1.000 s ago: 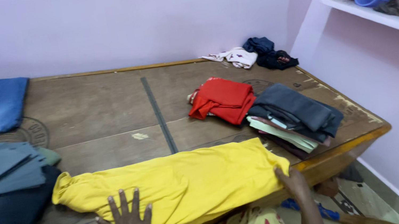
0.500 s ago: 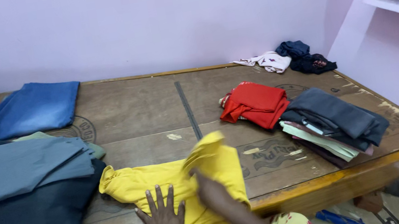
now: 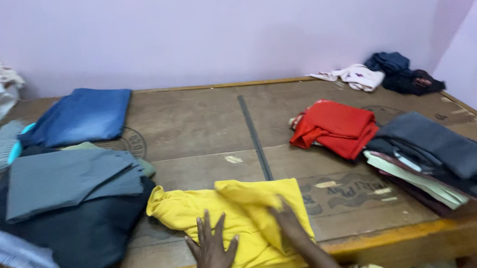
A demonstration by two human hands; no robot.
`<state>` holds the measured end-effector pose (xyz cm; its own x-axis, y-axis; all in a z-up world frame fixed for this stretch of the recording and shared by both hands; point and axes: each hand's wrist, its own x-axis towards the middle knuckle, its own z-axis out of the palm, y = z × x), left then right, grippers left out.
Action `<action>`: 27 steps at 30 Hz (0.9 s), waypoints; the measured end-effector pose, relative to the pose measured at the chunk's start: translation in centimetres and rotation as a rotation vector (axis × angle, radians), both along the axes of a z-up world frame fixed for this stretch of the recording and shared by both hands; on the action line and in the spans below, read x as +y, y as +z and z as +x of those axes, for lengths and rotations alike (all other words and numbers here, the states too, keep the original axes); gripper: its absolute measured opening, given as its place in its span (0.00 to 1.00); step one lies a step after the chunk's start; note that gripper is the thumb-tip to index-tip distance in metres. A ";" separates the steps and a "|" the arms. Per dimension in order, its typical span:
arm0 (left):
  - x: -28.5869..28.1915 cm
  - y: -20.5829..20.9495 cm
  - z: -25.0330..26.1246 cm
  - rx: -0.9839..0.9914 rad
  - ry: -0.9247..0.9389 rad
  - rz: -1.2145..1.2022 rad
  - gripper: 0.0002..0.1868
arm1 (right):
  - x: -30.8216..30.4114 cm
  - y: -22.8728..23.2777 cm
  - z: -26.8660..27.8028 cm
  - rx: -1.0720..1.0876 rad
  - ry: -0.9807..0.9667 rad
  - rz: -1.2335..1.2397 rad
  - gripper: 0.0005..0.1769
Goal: The person folds several garments on a wooden table, including a blue pair of pants, a yellow t-shirt, a red t-shirt, a checkered shirt, and a dark patterned garment. Each item is smoothed and folded into a neat stack.
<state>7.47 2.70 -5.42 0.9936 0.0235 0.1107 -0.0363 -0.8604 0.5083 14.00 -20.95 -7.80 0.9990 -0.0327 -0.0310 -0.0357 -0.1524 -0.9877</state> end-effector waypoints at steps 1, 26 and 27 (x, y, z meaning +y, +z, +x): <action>0.7 -0.2 0.1 -0.083 0.119 -0.095 0.41 | -1.3 -0.2 0.5 0.091 -0.122 0.341 0.36; -2.9 1.7 7.0 -0.171 0.247 -0.614 0.24 | -20.3 -2.8 0.7 -0.305 -0.492 0.724 0.21; -5.2 2.7 6.5 -0.150 0.185 -0.645 0.26 | -20.4 -3.1 0.7 -0.306 -0.506 0.700 0.21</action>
